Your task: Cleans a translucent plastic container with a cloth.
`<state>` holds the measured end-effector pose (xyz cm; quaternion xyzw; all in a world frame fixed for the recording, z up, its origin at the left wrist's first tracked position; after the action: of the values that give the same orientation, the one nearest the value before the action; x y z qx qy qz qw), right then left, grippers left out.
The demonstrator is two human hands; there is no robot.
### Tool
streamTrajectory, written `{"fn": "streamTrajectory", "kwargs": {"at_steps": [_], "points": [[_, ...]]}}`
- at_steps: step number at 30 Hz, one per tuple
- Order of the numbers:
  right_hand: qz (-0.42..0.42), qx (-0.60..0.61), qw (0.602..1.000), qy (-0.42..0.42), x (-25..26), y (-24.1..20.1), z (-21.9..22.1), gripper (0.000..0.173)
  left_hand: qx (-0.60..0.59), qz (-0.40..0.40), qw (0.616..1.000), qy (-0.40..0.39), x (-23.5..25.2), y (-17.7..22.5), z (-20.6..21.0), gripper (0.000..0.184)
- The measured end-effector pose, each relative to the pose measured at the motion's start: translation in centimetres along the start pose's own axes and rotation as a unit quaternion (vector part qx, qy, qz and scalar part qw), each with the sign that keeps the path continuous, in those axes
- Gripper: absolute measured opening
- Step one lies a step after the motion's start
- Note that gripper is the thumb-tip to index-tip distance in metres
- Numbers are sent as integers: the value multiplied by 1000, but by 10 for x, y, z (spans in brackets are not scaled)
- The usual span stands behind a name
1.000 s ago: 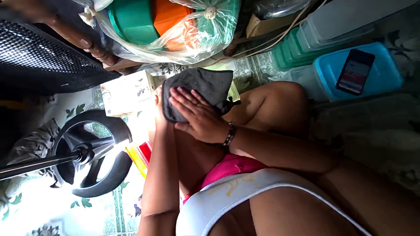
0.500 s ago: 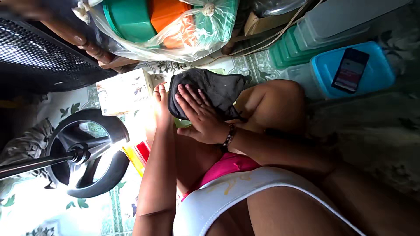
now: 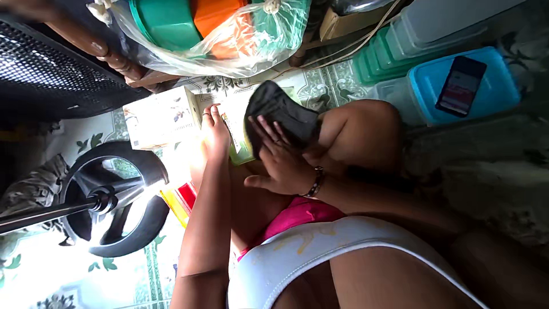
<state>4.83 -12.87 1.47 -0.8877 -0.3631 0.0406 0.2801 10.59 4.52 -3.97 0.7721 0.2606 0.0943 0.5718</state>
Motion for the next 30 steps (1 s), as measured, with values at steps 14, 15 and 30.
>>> {"fn": "streamTrajectory", "kwargs": {"at_steps": [14,15,30], "points": [[70,-29,997,-32,-33,51,-12,99,46,-8,999,-1,-3,5,4,42],[35,-14,999,-20,-25,29,-11,98,41,-5,999,-1,-3,4,4,43],[49,-94,993,-56,-38,58,-19,96,26,11,1000,1,-5,7,5,40]]}}
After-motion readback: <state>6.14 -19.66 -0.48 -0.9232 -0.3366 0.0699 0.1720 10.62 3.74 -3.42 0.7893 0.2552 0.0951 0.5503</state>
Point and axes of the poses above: each hand's wrist, its own x-axis towards the middle knuckle, its own z-axis out of the palm, y = z × x, the point moved 10 cm from there along x, towards the middle knuckle, and after that the axes turned 3 degrees about -x, right-handed, at the moved point
